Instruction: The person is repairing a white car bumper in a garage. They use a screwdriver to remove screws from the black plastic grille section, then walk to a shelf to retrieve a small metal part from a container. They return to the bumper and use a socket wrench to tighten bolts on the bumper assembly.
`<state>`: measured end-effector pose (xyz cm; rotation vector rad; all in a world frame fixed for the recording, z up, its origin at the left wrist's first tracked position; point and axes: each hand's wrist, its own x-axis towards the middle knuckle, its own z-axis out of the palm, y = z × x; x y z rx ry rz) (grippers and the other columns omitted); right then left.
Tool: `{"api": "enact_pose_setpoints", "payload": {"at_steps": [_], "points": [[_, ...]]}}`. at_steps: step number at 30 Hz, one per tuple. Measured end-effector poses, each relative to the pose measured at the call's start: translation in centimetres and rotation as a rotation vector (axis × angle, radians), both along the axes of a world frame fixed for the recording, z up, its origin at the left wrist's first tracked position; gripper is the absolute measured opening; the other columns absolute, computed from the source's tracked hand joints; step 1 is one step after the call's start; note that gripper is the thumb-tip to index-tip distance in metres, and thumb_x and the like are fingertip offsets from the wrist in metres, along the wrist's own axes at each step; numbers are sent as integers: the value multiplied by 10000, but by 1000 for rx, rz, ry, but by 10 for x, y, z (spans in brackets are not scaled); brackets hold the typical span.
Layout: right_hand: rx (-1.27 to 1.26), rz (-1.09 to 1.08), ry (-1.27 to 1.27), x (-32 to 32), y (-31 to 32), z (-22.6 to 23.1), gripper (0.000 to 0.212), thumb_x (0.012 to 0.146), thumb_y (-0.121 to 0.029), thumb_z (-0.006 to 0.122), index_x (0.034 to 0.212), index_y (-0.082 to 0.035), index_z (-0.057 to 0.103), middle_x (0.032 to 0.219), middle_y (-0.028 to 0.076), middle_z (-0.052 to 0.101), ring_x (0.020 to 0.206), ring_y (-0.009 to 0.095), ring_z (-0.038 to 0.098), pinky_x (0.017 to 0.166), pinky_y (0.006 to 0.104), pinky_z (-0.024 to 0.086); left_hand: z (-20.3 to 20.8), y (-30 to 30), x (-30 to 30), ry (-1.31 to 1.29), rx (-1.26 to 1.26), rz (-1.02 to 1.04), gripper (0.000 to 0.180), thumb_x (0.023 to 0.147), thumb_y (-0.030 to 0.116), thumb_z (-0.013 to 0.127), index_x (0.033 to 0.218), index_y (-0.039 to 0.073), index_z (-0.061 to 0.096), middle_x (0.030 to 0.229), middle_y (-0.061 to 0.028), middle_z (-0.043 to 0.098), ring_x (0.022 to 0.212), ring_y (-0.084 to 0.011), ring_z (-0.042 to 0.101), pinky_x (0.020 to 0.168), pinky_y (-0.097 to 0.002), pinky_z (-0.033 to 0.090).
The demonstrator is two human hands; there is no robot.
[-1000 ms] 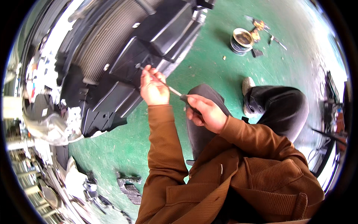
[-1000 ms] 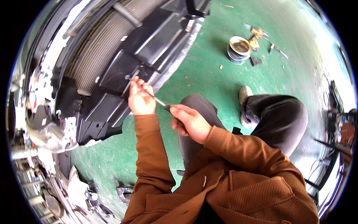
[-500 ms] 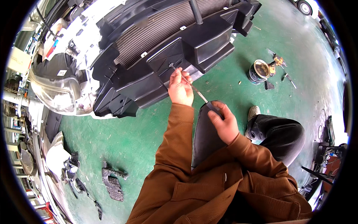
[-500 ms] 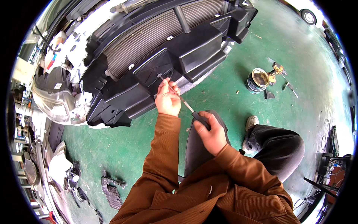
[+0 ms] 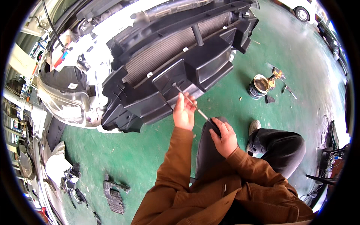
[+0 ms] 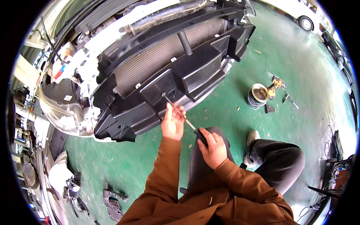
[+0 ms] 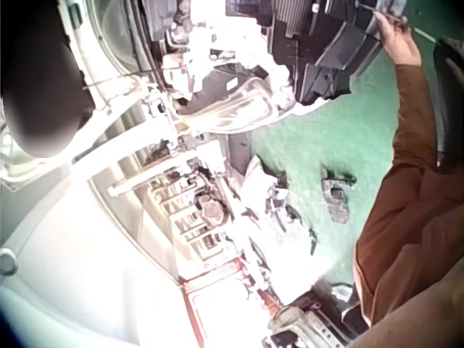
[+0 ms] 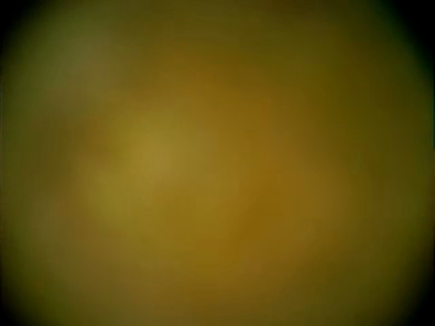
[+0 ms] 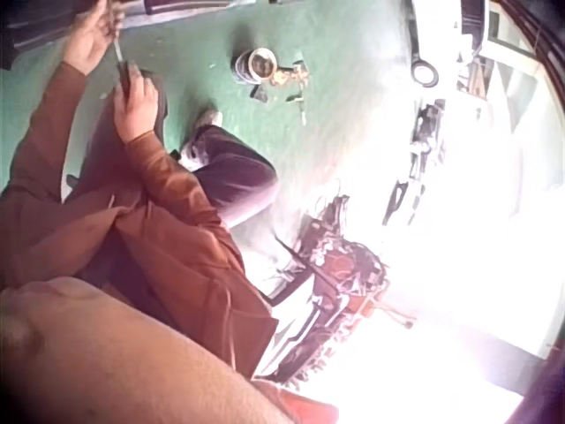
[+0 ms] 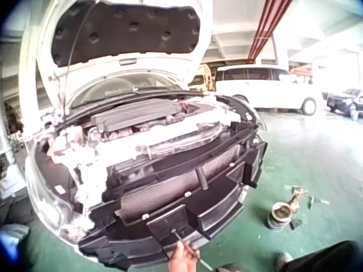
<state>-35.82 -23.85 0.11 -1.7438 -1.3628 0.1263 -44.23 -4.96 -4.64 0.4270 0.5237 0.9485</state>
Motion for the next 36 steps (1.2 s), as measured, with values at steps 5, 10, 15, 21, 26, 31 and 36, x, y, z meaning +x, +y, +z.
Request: {"api": "enact_pose_setpoints", "payload": {"at_steps": [5, 10, 15, 21, 26, 31, 36], "points": [[-26, 244, 1223, 5, 2, -9, 302, 976, -185, 638, 1239, -49, 580, 763, 69, 581, 617, 171, 533, 592, 310, 452, -15, -17, -23, 182, 13, 38, 492, 957, 487, 659, 1194, 60, 599, 1055, -59, 677, 947, -168, 620, 829, -328, 473], [-125, 149, 1529, 7, -2, -6, 272, 1006, -236, 607, 1212, -59, 595, 714, 30, 555, 573, 122, 503, 576, 282, 436, -11, -23, -59, 345, 103, 120, 401, 959, 357, 693, 1218, 75, 576, 1077, -42, 659, 945, -150, 619, 825, -318, 477], [30, 643, 2148, 20, -3, -24, 268, 1021, -247, 581, 1213, -61, 595, 727, 10, 542, 603, 115, 507, 615, 279, 448, 4, -22, -87, 734, 303, -104, 319, 965, 329, 677, 1118, 49, 662, 1013, -37, 692, 877, -143, 642, 783, -286, 477], [-68, -12, 579, -2, -4, -7, 375, 983, -282, 645, 1272, -53, 580, 764, 55, 597, 654, 172, 574, 632, 322, 484, 135, -16, -89, 819, 886, -160, 131, 994, 122, 615, 1001, 6, 677, 933, -53, 697, 818, -111, 638, 780, -271, 498], [-32, 312, 1674, 11, 0, -10, 301, 996, -257, 616, 1227, -64, 600, 701, 17, 532, 577, 142, 470, 557, 306, 392, 178, 61, -69, 1080, 1387, 169, 211, 961, 158, 681, 1053, -30, 657, 1035, -91, 663, 887, -164, 620, 828, -285, 487], [23, -16, 548, 0, 4, -13, 319, 979, -274, 632, 1226, -78, 589, 738, 101, 614, 635, 250, 613, 607, 369, 479, 159, 125, -55, 1547, 1677, 142, 474, 904, 356, 730, 1173, -20, 627, 1142, -215, 643, 1091, -398, 596, 987, -463, 454], [-59, 13, 903, 20, -6, -8, 306, 966, -340, 645, 1125, -79, 647, 777, 32, 613, 744, 216, 631, 677, 358, 507, 154, 114, -25, 1581, 1631, -59, 524, 903, 440, 713, 1148, -18, 637, 1068, -235, 651, 1016, -419, 615, 891, -475, 486]]}}
